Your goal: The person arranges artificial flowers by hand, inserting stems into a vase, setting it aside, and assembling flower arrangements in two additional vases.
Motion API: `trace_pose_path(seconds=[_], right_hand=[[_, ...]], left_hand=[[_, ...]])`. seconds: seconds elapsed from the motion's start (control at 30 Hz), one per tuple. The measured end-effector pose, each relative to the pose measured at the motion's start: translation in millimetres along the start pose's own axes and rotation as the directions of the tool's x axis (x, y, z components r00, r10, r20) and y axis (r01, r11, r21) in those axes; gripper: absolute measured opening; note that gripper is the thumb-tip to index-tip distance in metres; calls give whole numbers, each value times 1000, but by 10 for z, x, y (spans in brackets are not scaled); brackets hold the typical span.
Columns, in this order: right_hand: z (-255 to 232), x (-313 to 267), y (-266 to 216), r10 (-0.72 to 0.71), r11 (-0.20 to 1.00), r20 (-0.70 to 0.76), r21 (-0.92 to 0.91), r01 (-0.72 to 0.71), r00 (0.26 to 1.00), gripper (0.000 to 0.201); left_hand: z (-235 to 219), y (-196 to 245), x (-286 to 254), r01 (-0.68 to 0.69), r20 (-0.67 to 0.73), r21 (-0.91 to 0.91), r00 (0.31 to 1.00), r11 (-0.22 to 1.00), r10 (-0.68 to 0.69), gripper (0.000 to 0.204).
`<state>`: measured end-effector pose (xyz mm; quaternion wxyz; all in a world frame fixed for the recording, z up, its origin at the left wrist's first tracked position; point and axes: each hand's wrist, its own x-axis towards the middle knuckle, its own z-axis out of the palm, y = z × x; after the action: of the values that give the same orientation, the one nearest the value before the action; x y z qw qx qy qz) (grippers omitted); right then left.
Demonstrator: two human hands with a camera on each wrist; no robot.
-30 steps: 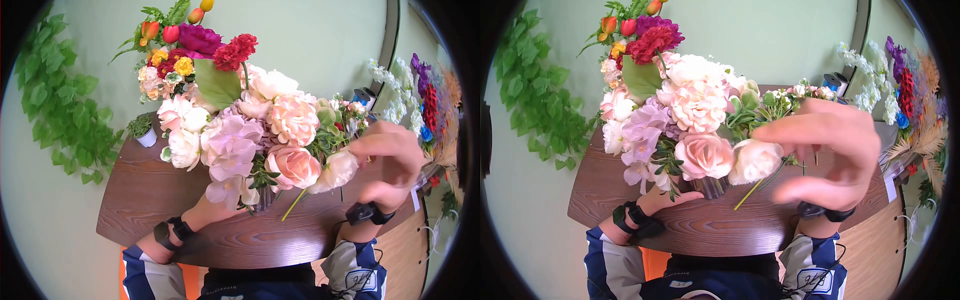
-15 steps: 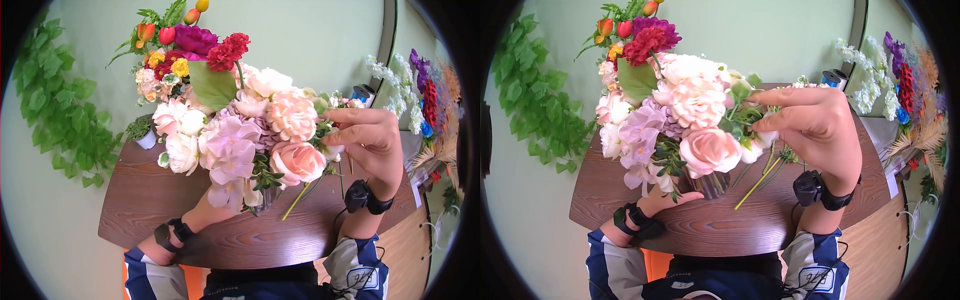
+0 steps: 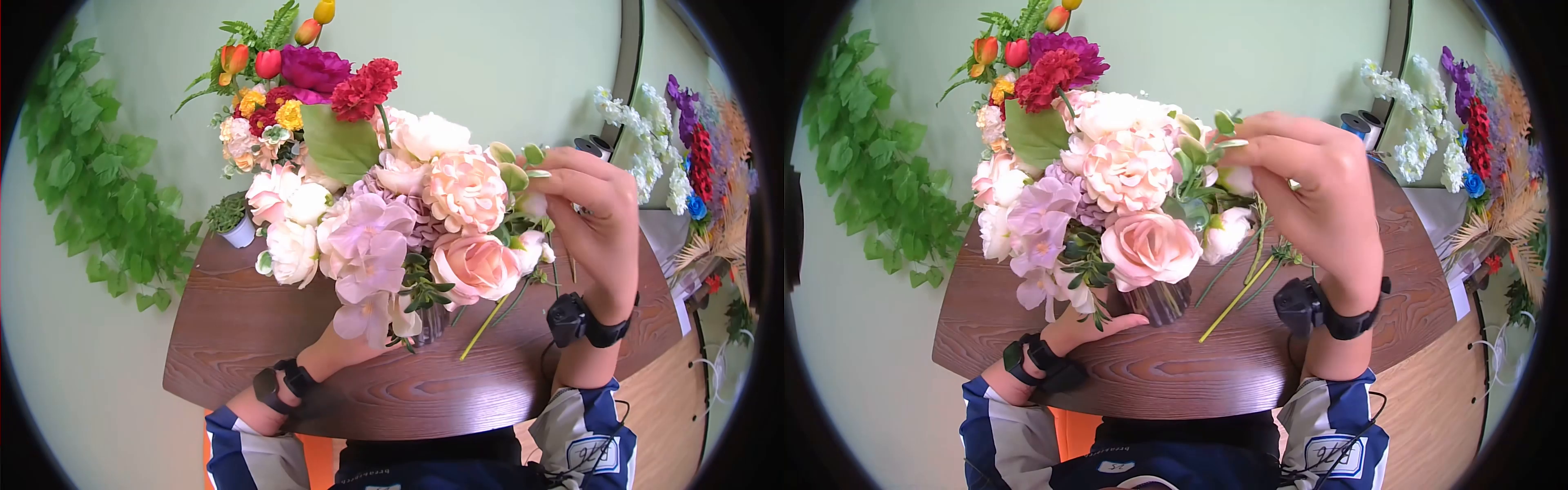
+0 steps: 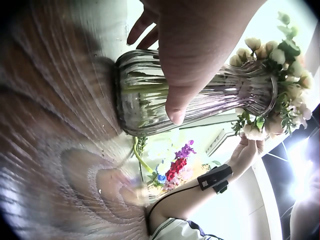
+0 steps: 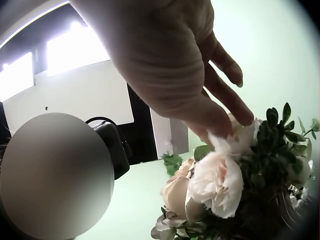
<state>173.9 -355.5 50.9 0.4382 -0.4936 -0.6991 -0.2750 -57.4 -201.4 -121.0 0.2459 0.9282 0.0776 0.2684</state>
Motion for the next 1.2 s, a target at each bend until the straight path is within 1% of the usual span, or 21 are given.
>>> trace_pose_path(seconds=[0.07,0.13,0.27,0.33,0.4,0.47,0.5,0.57,0.6,0.63,0.7,0.73,0.77,0.83,0.87,0.9,0.97,1.0,1.07,1.13,1.2], right_hand=[[91,-5,14,28,1000,-30,-6,-28,999,18],[175,1,-9,38,999,-89,-31,-41,995,13],[285,-32,-75,114,985,-183,-106,-135,976,11],[271,-27,-78,99,989,-180,-93,-117,979,13],[203,-33,-100,85,992,-177,-83,-100,981,15],[47,-69,-130,285,948,28,136,-286,958,19],[-6,-85,-150,282,949,29,138,-283,959,19],[-124,-121,-171,275,921,50,274,-278,960,20],[-187,-134,-149,276,900,111,320,-298,955,26],[-224,-142,-170,276,900,111,318,-298,955,26],[-296,-154,-236,364,811,282,374,-451,888,47],[-374,-115,-233,385,809,470,242,-536,794,70],[-328,-122,-217,383,809,469,244,-534,795,70],[-183,-138,-200,301,826,406,341,-448,863,74],[-156,-97,-249,307,893,385,201,-404,871,65],[-106,-88,-256,310,892,383,200,-406,870,65],[10,-74,-235,259,965,218,-22,-261,941,59],[26,-43,-253,289,954,205,21,-300,935,46],[61,-61,-153,256,965,157,8,-261,954,44],[92,-62,-134,237,971,66,13,-238,969,33],[127,-48,-190,247,968,83,32,-250,965,27]], left_hand=[[0,-1,8,24,11,-69,1000,997,-23,53],[-15,19,10,-40,40,82,999,996,37,50],[-55,76,19,-22,-6,23,1000,999,23,47],[-20,32,-22,-17,6,147,1000,989,16,47],[-28,31,-6,-35,15,107,999,994,34,47],[-27,12,-10,-49,15,72,999,996,48,47],[-14,-6,-16,-34,4,51,999,998,33,46],[-12,8,-15,-18,-6,30,1000,999,18,44],[-24,42,-5,-5,-3,57,1000,998,5,42],[-32,73,8,7,-2,83,1000,996,-7,40],[-55,109,39,-9,-2,30,1000,1000,9,39],[-72,126,49,-24,-3,-21,1000,1000,23,37],[-95,149,54,-23,-4,-18,1000,1000,23,37],[-129,192,69,-38,12,-59,999,998,38,38],[-130,192,75,-39,15,-58,999,998,39,38],[-124,192,77,-55,5,-54,998,997,55,36],[-110,192,78,-70,-3,-52,998,996,70,34],[-101,194,80,-61,-21,-84,998,995,60,33],[-98,197,81,-53,-39,-114,998,992,48,32],[-83,210,78,-38,-80,-28,996,999,36,34],[-41,110,47,-48,-54,-61,998,997,45,38]])
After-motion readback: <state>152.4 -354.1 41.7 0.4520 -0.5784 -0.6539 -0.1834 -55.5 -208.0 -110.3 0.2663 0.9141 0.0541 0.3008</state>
